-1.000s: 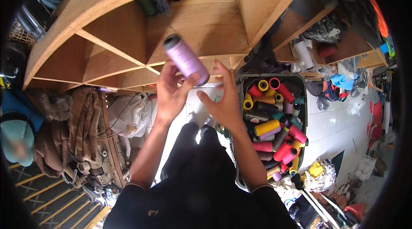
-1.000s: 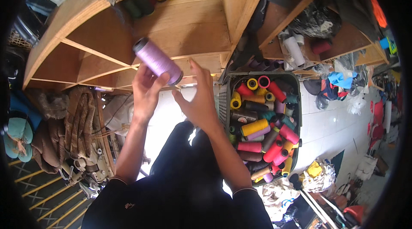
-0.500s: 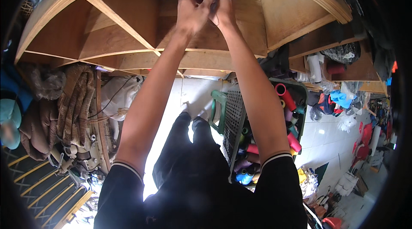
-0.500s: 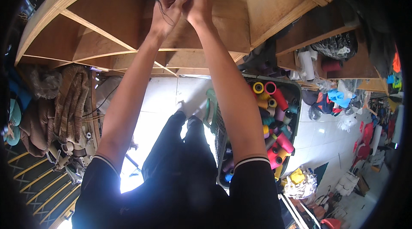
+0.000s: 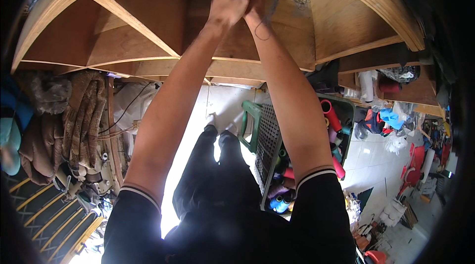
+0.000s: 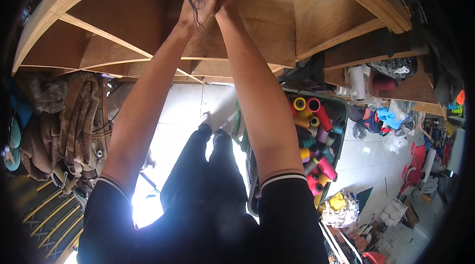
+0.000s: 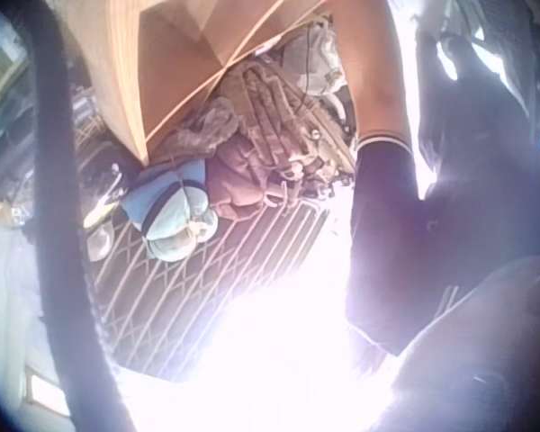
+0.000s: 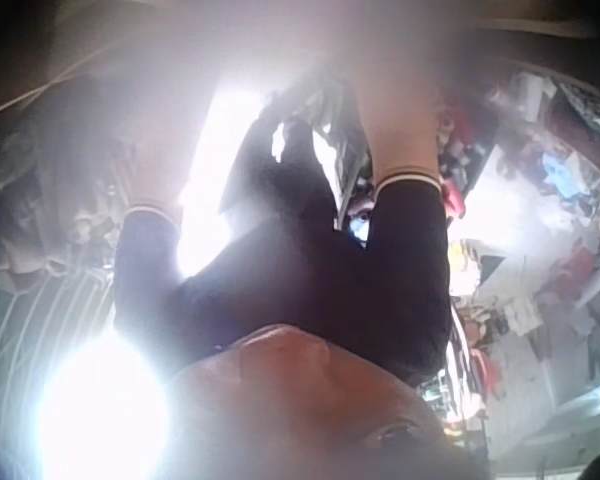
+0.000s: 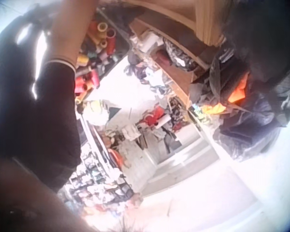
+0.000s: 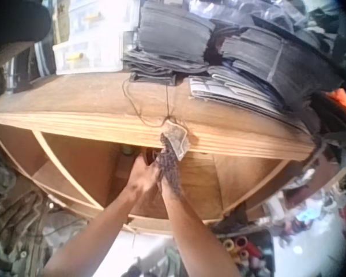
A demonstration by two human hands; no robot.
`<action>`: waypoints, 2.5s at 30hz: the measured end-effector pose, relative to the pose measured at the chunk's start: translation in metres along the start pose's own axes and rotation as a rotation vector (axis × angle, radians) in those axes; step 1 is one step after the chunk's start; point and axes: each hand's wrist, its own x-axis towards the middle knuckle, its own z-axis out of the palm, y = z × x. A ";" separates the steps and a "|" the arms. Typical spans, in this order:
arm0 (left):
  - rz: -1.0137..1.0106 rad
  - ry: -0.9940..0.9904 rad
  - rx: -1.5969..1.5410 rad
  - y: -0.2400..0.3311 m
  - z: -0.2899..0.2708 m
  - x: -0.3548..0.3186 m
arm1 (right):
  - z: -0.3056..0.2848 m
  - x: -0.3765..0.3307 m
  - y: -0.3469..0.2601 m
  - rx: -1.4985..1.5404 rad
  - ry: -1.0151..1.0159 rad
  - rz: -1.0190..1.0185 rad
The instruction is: The person picks up thread spools from a plastic basket, briefly inspects them, and places them into compartments on a wooden shelf. The person handles spools of various colors one at a time.
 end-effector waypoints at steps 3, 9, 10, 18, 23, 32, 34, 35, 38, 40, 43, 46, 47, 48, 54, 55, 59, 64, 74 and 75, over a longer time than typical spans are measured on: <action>-0.059 0.072 0.081 0.003 0.003 -0.004 | 0.001 0.000 0.001 0.006 -0.004 0.002; -0.276 0.099 0.291 0.041 0.002 -0.016 | 0.004 -0.001 -0.002 0.003 0.008 -0.008; -0.191 0.195 0.356 0.020 -0.001 -0.011 | 0.008 -0.002 -0.007 0.008 0.005 -0.016; -0.054 0.256 -0.155 0.029 0.012 -0.124 | -0.038 -0.099 -0.097 0.262 0.102 0.224; -0.524 -0.275 -1.220 -0.026 -0.016 -0.251 | -0.091 -0.276 -0.150 -0.220 -0.478 -0.083; -0.066 -0.644 0.059 0.026 0.011 -0.291 | -0.101 -0.358 -0.084 1.072 0.109 1.255; 0.196 -0.870 0.406 -0.001 0.007 -0.297 | -0.083 -0.352 -0.082 1.271 0.155 0.918; 0.316 -0.948 0.523 -0.011 0.006 -0.298 | -0.081 -0.352 -0.078 1.393 0.115 0.706; 0.396 -1.021 0.594 -0.035 -0.005 -0.300 | -0.134 -0.338 -0.112 1.482 0.361 1.063; 0.232 -1.031 0.668 -0.053 -0.025 -0.311 | -0.160 -0.339 -0.117 1.300 0.368 0.924; -0.366 -0.933 0.744 -0.119 -0.095 -0.334 | -0.214 -0.338 -0.140 0.802 0.340 0.716; -0.638 -0.874 0.692 -0.201 -0.216 -0.370 | -0.293 -0.332 -0.172 -0.072 0.445 0.575; -0.631 -0.855 0.807 -0.219 -0.256 -0.387 | -0.318 -0.320 -0.190 -0.252 0.573 0.606; -0.782 -0.806 0.719 -0.217 -0.276 -0.399 | -0.355 -0.329 -0.167 -0.565 0.690 0.533; -1.522 -0.422 0.670 -0.175 -0.328 -0.451 | -0.511 -0.330 -0.091 -1.120 0.568 0.854; -1.506 -0.345 0.621 -0.176 -0.334 -0.465 | -0.522 -0.327 -0.076 -1.122 0.536 0.879; -1.563 -0.272 0.545 -0.153 -0.325 -0.485 | -0.544 -0.321 -0.012 -1.080 0.445 0.985; -1.632 -0.177 0.388 -0.204 -0.362 -0.534 | -0.531 -0.311 0.016 -1.148 0.406 0.896; -1.349 -0.421 0.594 -0.139 -0.271 -0.473 | -0.529 -0.308 -0.040 -1.102 0.524 0.856; -1.352 -0.396 0.581 -0.144 -0.270 -0.470 | -0.532 -0.311 -0.042 -1.086 0.495 0.875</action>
